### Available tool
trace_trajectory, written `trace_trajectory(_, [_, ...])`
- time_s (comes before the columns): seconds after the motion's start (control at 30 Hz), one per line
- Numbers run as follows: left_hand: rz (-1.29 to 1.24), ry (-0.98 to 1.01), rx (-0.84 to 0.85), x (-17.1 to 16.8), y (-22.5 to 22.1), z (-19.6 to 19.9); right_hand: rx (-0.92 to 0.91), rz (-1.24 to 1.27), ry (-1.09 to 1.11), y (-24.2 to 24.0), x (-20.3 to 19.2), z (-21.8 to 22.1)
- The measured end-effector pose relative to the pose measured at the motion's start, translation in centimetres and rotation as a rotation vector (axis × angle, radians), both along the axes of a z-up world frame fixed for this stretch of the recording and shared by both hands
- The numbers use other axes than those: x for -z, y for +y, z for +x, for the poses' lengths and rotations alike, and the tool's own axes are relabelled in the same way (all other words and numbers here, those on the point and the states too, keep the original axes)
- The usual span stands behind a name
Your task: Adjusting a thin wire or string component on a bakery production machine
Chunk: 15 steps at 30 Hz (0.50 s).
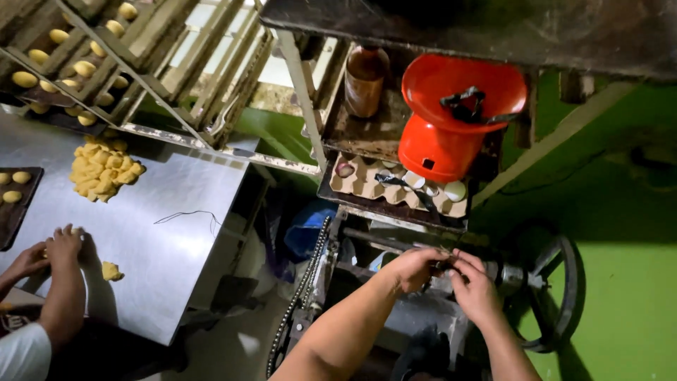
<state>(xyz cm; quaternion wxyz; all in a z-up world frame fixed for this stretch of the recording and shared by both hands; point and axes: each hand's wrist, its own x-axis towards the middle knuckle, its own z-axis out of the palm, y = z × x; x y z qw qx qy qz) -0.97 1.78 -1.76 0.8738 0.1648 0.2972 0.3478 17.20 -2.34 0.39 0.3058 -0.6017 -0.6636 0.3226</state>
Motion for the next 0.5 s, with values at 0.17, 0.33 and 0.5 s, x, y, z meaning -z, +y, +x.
trace_trajectory(0.17, [0.068,0.039,0.02,-1.1,-1.4,0.0,-0.069,0.112,-0.138,-0.9,0.1,-0.3])
trace_trajectory(0.33, [0.082,0.35,-0.051,0.5,-1.4,0.2,-0.062,-0.082,-0.043,0.8,4.1,0.0])
trace_trajectory(0.5, [0.047,0.602,-0.045,3.7,-2.5,0.0,0.055,-0.167,0.115,-0.6,5.6,-1.5])
